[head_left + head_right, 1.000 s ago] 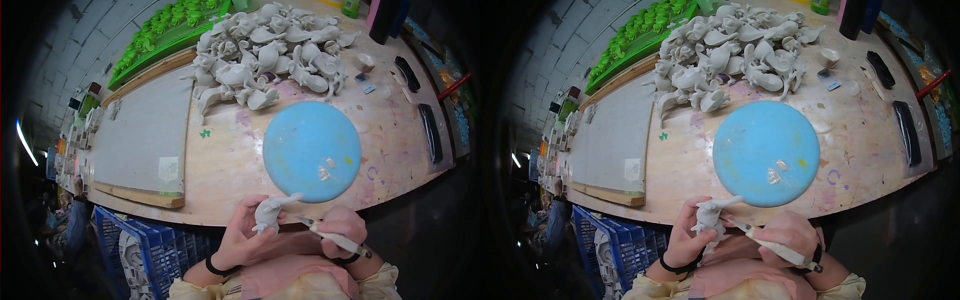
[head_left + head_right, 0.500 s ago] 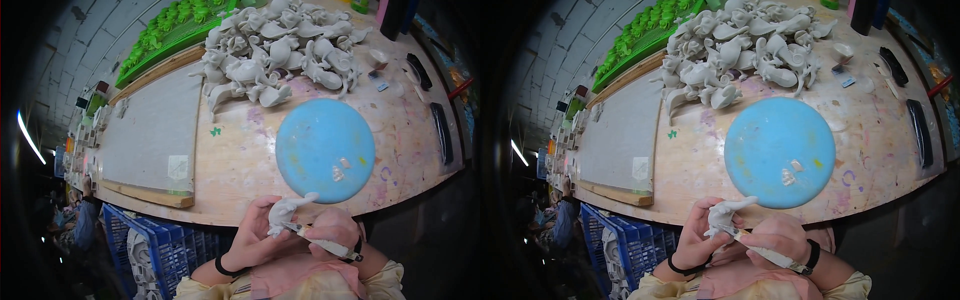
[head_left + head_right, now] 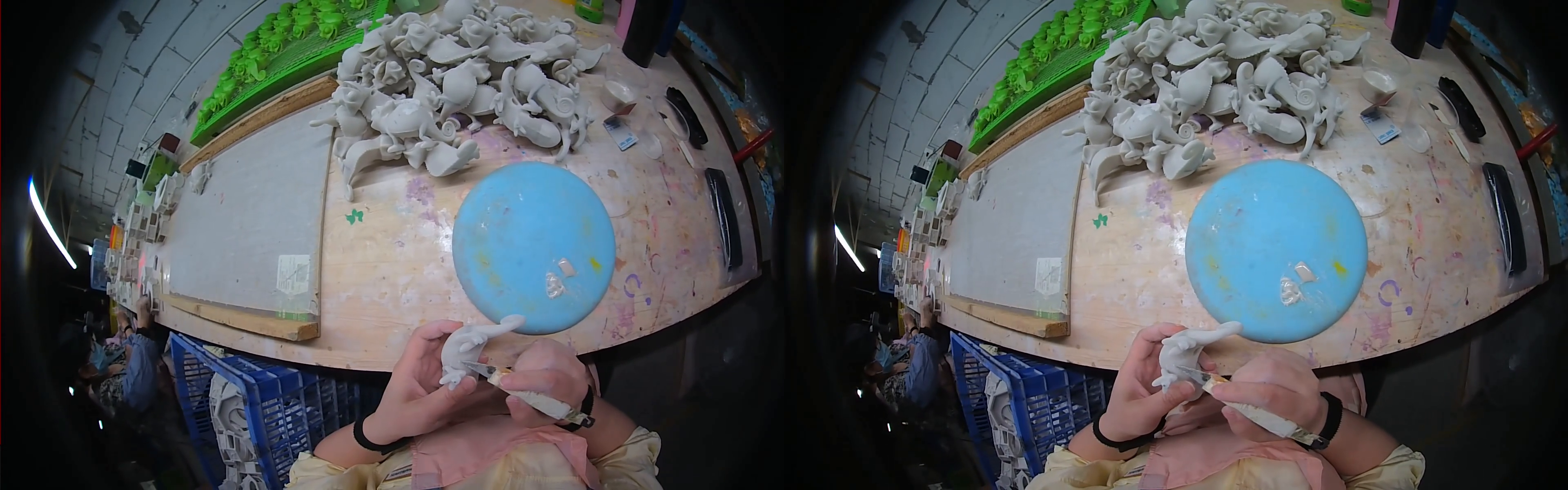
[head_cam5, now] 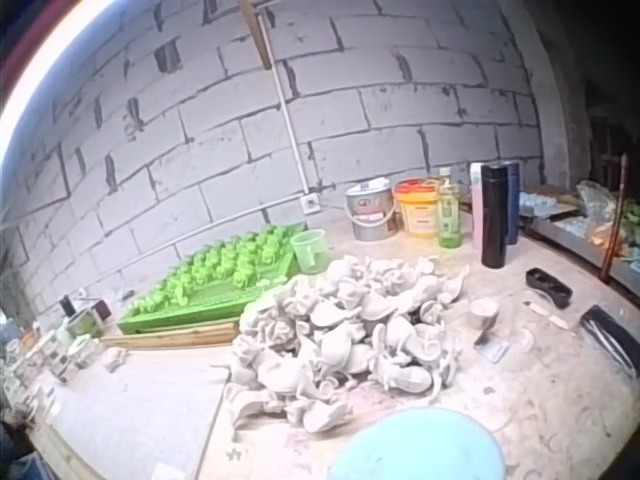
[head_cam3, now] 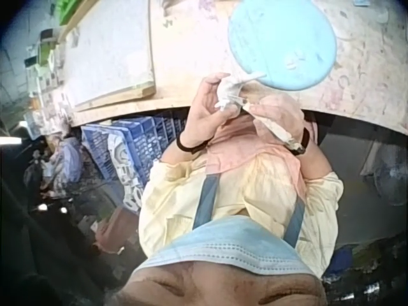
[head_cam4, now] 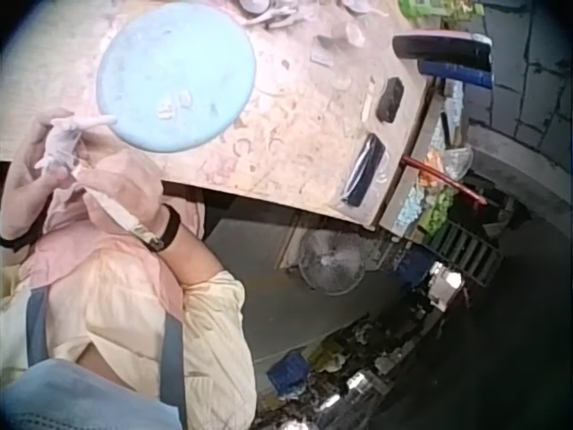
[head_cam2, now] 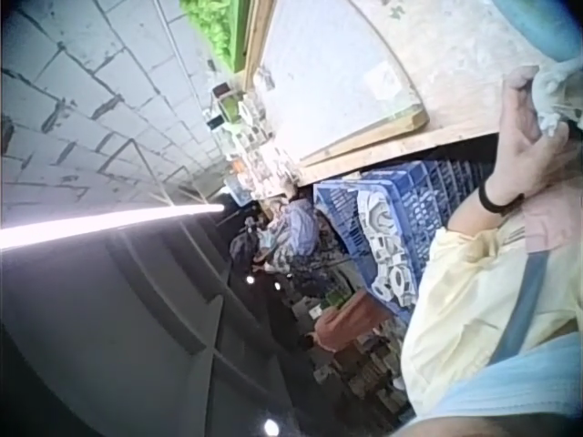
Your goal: The person is using a brush to apply paint or glue to small white plastic figurines on a workbench.
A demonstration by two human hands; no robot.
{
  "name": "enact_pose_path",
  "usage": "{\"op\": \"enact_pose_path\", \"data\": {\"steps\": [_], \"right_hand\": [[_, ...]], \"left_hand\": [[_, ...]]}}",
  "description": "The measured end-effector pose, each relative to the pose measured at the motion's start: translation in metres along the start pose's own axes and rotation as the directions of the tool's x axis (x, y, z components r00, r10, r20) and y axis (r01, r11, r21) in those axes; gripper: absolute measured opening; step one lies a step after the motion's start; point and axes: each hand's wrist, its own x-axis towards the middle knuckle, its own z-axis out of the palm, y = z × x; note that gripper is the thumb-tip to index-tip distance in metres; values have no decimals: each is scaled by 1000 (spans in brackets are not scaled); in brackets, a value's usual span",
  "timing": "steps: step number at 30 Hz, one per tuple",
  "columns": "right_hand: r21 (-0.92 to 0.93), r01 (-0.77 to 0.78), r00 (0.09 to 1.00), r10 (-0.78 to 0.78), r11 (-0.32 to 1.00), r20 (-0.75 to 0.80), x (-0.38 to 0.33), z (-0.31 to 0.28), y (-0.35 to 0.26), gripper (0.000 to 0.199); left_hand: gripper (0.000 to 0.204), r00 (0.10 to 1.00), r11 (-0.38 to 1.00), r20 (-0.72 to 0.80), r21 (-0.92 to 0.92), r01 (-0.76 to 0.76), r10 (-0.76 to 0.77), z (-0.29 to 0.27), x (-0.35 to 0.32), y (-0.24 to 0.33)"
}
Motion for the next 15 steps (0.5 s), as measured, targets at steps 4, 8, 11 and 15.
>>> {"op": "enact_pose_path", "data": {"steps": [4, 8, 11, 15], "right_hand": [[8, -10, 1000, 10, 1000, 12, 1, -1, 0, 25], [7, -9, 1000, 9, 1000, 21, 1, -2, 0, 26], [13, -9, 1000, 9, 1000, 22, 2, -2, 0, 26], [20, -9, 999, 8, 1000, 36, 0, -2, 2, 25]], "left_hand": [[56, 1000, 999, 5, 20, -31, 31, -1, 0, -2], [56, 1000, 1000, 2, -3, -17, 17, 0, 0, 1], [56, 1000, 1000, 4, 9, -14, 14, 0, 0, 1], [56, 1000, 1000, 1, 7, -8, 8, 0, 0, 1]]}}
